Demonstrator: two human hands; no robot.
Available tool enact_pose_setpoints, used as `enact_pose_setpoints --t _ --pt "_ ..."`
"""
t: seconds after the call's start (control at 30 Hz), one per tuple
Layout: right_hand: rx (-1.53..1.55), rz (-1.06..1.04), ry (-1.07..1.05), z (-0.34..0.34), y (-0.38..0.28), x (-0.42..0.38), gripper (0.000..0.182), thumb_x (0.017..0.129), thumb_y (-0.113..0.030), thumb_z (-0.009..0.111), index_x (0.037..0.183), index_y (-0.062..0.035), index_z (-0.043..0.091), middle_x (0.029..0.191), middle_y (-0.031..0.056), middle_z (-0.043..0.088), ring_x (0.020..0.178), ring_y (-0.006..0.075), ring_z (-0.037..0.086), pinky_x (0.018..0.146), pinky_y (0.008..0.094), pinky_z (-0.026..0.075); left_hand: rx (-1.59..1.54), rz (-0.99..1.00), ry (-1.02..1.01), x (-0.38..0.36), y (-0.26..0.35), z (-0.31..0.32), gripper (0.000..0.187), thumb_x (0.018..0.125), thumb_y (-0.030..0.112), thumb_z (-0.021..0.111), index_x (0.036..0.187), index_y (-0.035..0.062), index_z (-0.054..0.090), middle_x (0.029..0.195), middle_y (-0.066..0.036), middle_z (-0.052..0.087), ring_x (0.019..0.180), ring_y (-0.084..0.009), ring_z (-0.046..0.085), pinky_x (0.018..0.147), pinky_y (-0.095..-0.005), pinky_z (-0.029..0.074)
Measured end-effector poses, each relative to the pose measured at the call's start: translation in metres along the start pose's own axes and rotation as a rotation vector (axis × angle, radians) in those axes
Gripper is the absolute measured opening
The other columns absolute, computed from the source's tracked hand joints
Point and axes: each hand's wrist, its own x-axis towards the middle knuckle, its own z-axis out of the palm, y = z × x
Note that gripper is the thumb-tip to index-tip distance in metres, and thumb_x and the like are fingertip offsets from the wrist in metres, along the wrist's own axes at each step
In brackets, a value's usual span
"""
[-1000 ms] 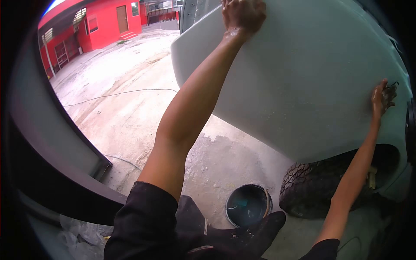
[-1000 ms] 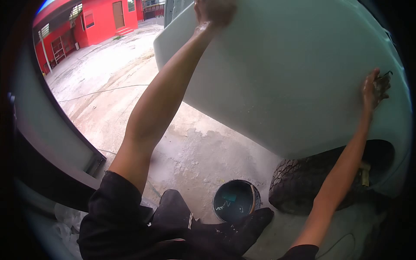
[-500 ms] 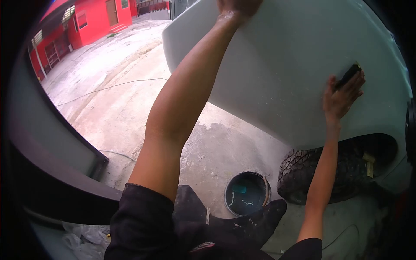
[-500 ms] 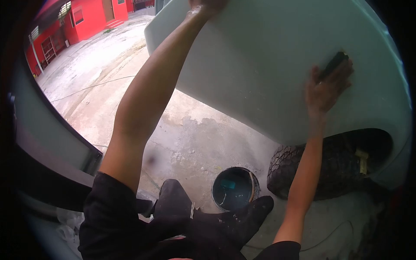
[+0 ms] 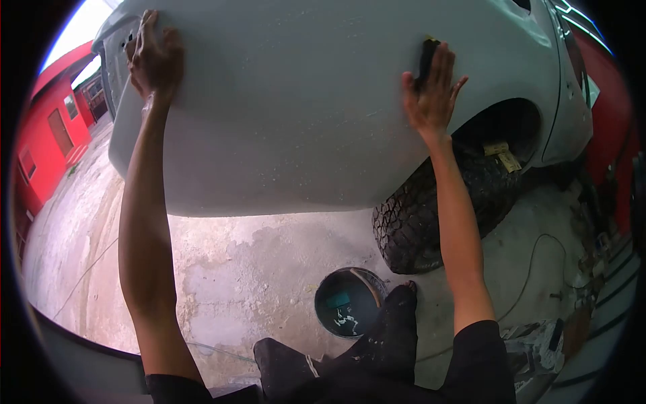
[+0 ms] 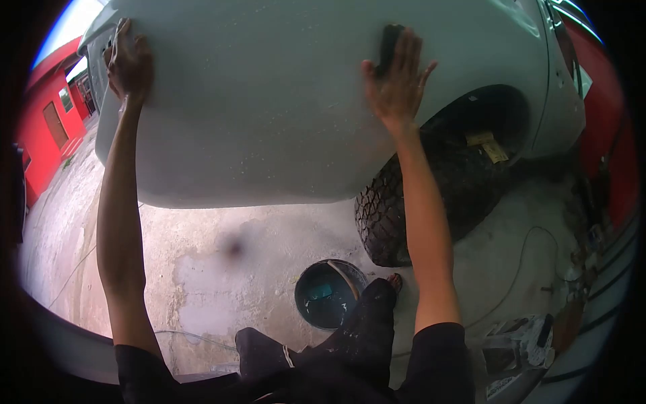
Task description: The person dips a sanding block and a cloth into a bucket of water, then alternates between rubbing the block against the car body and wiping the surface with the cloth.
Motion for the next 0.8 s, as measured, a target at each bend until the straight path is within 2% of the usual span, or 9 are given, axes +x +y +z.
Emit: enact_pose_setpoints --t 0.03,0.17,0.23,0.33,0.47,0.57,0.63,0.73,0.8 --pt "0.022 0.241 0.041 -0.006 0.027 0.015 0.104 0.102 -0.079 0.019 0.167 0.0014 0.004 0.176 0.0208 0.007 0.163 0.0389 -0.001 0.126 0.0662 -0.003 0.005 -0.017 0.004 0.001 -0.001 0.002 0.052 0.096 0.036 0.056 0.145 0.0188 0.060 0.153 -0.002 0.060 0.138 -0.0346 0.054 0.117 -0.0462 0.043" --pt "0.192 0.404 0.187 0.009 -0.027 -0.002 0.113 0.099 -0.082 0.018 0.164 0.0084 -0.001 0.174 0.0279 0.000 0.162 0.0422 -0.002 0.127 0.0642 -0.004 0.009 0.036 0.023 0.001 -0.010 0.009 0.052 0.097 0.037 0.055 0.146 0.0197 0.060 0.154 -0.001 0.059 0.139 -0.0351 0.054 0.117 -0.0463 0.043" --pt "0.212 0.051 0.165 0.046 -0.103 -0.075 0.112 0.100 -0.081 0.025 0.165 0.0058 0.000 0.174 0.0251 0.003 0.163 0.0385 0.004 0.128 0.0633 -0.002 -0.003 0.078 0.032 0.003 -0.015 0.009 0.052 0.098 0.038 0.055 0.146 0.0201 0.059 0.155 -0.002 0.058 0.139 -0.0355 0.054 0.117 -0.0469 0.043" --pt "0.070 -0.202 -0.045 0.032 -0.061 -0.090 0.111 0.099 -0.082 0.028 0.167 0.0028 0.001 0.176 0.0205 0.005 0.163 0.0378 0.006 0.127 0.0645 -0.001 0.004 0.079 -0.024 0.000 -0.015 0.008 0.051 0.100 0.039 0.054 0.148 0.0230 0.057 0.155 -0.004 0.057 0.139 -0.0366 0.054 0.118 -0.0480 0.041" --pt "0.112 0.331 0.166 0.003 0.042 -0.012 0.104 0.103 -0.074 0.029 0.166 0.0052 0.005 0.173 0.0283 0.007 0.162 0.0417 0.003 0.127 0.0662 -0.002 0.031 0.091 0.011 0.006 -0.028 0.016 0.051 0.101 0.042 0.053 0.149 0.0255 0.056 0.154 -0.005 0.058 0.139 -0.0374 0.054 0.116 -0.0494 0.043" --pt "0.171 0.317 0.331 0.028 -0.035 -0.056 0.103 0.103 -0.074 0.028 0.166 0.0045 0.006 0.172 0.0308 0.008 0.162 0.0442 0.007 0.127 0.0662 0.000 0.097 0.071 -0.006 -0.001 -0.030 0.015 0.050 0.102 0.044 0.053 0.149 0.0257 0.057 0.151 -0.004 0.061 0.137 -0.0350 0.057 0.116 -0.0462 0.042" --pt "0.292 0.126 0.182 0.061 -0.119 -0.141 0.103 0.102 -0.077 0.027 0.167 0.0007 0.008 0.173 0.0276 0.010 0.161 0.0442 0.012 0.127 0.0653 0.002 0.114 0.085 0.013 0.003 -0.038 0.018 0.050 0.103 0.044 0.053 0.149 0.0256 0.057 0.150 -0.004 0.062 0.136 -0.0333 0.058 0.116 -0.0445 0.043" --pt "0.119 -0.084 -0.035 0.065 -0.088 -0.182 0.103 0.101 -0.079 0.025 0.168 -0.0031 0.009 0.174 0.0231 0.010 0.160 0.0443 0.014 0.128 0.0645 0.003 0.053 0.238 0.006 0.006 -0.056 0.030 0.049 0.102 0.044 0.053 0.148 0.0254 0.058 0.149 -0.003 0.063 0.134 -0.0322 0.060 0.115 -0.0446 0.044" --pt "0.103 0.114 0.160 0.037 -0.032 -0.125 0.101 0.102 -0.077 0.024 0.168 -0.0024 0.008 0.176 0.0193 0.011 0.163 0.0367 0.009 0.129 0.0622 0.000 0.082 0.268 0.007 0.008 -0.063 0.027 0.049 0.101 0.039 0.053 0.146 0.0210 0.058 0.146 -0.007 0.064 0.133 -0.0344 0.059 0.114 -0.0467 0.043"
